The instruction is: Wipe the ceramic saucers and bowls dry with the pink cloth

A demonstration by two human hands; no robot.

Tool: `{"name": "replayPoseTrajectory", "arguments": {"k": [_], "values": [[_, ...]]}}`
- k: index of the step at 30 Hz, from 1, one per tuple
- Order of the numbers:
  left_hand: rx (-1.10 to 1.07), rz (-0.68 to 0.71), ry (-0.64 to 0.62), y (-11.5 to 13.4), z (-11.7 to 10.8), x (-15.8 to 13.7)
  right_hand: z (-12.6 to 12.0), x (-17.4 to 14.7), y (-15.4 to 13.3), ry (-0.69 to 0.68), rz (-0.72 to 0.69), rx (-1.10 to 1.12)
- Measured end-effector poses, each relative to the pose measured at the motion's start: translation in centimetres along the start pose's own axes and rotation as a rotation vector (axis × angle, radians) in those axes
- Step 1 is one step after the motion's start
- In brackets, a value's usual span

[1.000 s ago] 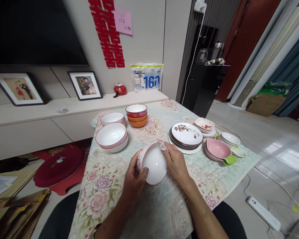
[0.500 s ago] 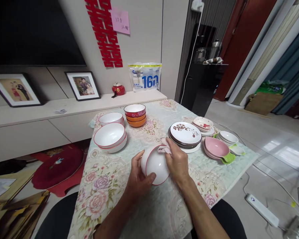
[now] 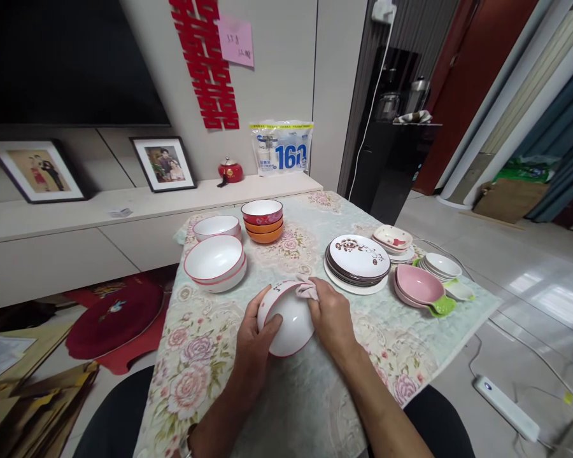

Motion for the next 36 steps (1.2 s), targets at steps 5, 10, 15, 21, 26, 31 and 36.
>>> {"name": "replayPoseTrajectory", "arguments": {"k": [5,10,15,21,26,31,36], "values": [[-0.047,-0.027,-0.014,-0.3,0.1,0.4,0.7,-0.3,0.7,-0.121,0.378,0.238],[0.021,0.014,-0.120,-0.5,0.7,0.1,-0.4,-0.2,1.1,0.056,0.227,0.133],[-0.017,0.025,-0.222,-0.8,1.1,0.0,-2.3,-0.2,-0.7,0.206,-0.319,-0.141],[0.066,0.023,-0.127,0.3,0.6,0.1,-2.1,-0.3,-3.2,0.188,-0.513,-0.164],[-0.032,-0.058,-0.014,0.0,0.5,-0.1,-0.6,-0.2,-1.1,0.109,-0.178,-0.078],[-0.119,-0.106,0.013,-0.6,0.5,0.1,0.5,-0.4,0.4,-0.057,0.215,0.063],[-0.069,-0.046,-0.006,-0.5,0.7,0.2,0.6,-0.3,0.8,-0.064,0.309,0.151]]}}
Point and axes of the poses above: each hand's wrist, its own x-axis towards the middle knuckle, its own z-axis out of the palm, y = z × x, the point moved 1 cm from there along x, towards the middle knuckle, and after that the axes turned 4 degrees about y, right-handed, at the moved point
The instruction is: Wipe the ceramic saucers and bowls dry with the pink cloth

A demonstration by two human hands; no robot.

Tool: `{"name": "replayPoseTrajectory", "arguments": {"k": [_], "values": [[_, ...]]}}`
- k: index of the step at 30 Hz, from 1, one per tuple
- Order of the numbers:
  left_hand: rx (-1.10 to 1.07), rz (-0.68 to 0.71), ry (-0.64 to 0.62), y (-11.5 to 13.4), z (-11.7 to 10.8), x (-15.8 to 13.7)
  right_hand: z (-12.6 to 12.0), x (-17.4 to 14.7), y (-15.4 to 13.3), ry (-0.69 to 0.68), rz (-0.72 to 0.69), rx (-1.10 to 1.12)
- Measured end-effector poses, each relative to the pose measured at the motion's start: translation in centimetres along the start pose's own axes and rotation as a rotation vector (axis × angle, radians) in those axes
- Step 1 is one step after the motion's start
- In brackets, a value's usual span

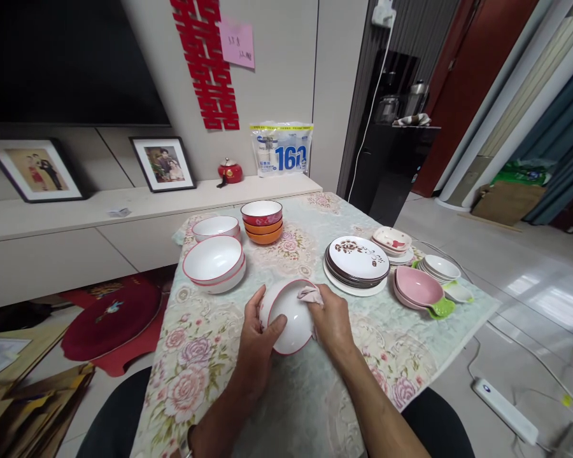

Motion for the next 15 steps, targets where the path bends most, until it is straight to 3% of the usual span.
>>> {"name": "replayPoseTrajectory", "arguments": {"k": [3,6,9,12,15], "values": [[0.037,0.045,-0.080,0.0,0.4,-0.1,-1.0,0.0,-0.3,0.122,-0.174,-0.114],[0.035,0.043,-0.147,-0.1,0.6,-0.2,-2.1,-0.3,-1.5,0.218,-0.480,-0.271],[0.060,0.058,-0.153,-0.1,0.4,0.0,-2.5,-0.9,-3.2,0.230,-0.733,-0.344],[0.077,0.089,-0.115,-0.2,0.1,0.2,-2.1,-1.1,-4.0,0.201,-0.804,-0.332],[0.031,0.025,-0.051,-0.4,-0.1,0.3,-1.4,-0.7,-3.5,0.182,-0.682,-0.283]]}}
Point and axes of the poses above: each hand's wrist, its own x-axis towards the middle knuckle, its own z-axis out of the palm, y = z × x, the point moved 1 cm from there along x, towards the middle knuckle, and after that the axes turned 4 degrees about y, right-handed, at the moved point
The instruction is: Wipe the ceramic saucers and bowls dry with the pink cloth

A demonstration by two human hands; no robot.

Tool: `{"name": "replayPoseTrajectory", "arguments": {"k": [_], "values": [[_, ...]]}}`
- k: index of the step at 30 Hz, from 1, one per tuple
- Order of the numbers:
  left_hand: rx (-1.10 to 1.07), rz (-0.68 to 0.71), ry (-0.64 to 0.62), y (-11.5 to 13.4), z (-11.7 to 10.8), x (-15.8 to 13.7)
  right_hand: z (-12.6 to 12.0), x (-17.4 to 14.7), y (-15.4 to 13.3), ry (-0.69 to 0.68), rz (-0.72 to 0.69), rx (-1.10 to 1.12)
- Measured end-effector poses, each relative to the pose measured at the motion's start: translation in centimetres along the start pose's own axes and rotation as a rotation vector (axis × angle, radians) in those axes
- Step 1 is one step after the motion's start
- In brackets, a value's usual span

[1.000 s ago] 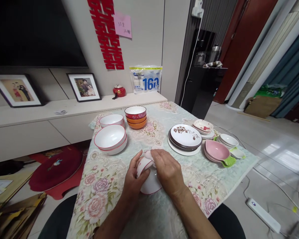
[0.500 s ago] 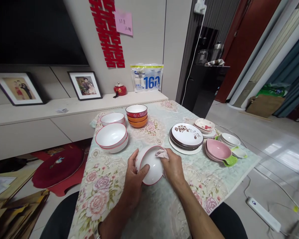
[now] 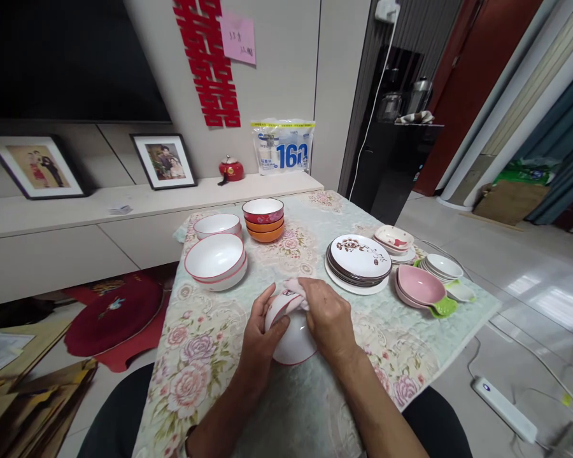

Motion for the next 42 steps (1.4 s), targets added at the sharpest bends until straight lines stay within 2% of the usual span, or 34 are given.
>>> {"name": "replayPoseTrajectory", "arguments": {"k": [4,8,10,12,15,20,21,23,27,33,38,42], "values": [[-0.083,-0.093,0.071,0.3,0.2,-0.5,1.1,-0.8,1.6,-0.073,0.261,0.025],[-0.146,-0.117,0.108,0.9,0.5,-0.9,1.8,-1.5,2.6,-0.228,0.521,0.076],[-0.141,-0.099,0.127,1.0,0.5,-1.0,1.9,-1.7,2.8,-0.277,0.594,0.148],[-0.111,-0.081,0.121,1.0,0.5,-0.8,1.9,-1.9,2.9,-0.268,0.613,0.184],[-0.063,-0.053,0.058,0.9,0.5,-0.5,1.2,-1.7,2.7,-0.159,0.507,0.091],[0.047,-0.020,-0.038,1.3,0.3,-0.2,-0.3,-0.6,0.9,-0.016,0.033,-0.044],[0.068,-0.015,-0.040,1.3,0.2,-0.2,-0.5,-0.4,0.6,-0.008,-0.027,-0.051],[0.088,0.000,-0.024,1.4,0.1,-0.3,-0.4,-0.2,0.1,-0.008,-0.055,-0.040],[0.022,0.014,0.069,1.3,0.1,-0.5,0.7,-0.5,0.7,-0.051,0.163,0.021],[-0.090,-0.040,0.149,0.7,-0.2,-0.3,1.9,-1.5,1.7,-0.253,0.537,0.097],[-0.175,-0.042,0.198,0.8,-0.4,0.2,2.0,-1.5,1.3,-0.318,0.659,0.258],[-0.264,-0.074,0.176,1.4,0.1,0.2,1.8,-1.3,0.8,-0.328,0.727,0.351]]}}
Point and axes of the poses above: each hand's wrist, its own x-axis towards the middle knuckle, its own z-axis out of the palm, y = z × x, the point moved 1 cm from there along x, towards the middle knuckle, and after that the axes turned 4 degrees about y, right-handed, at the moved point
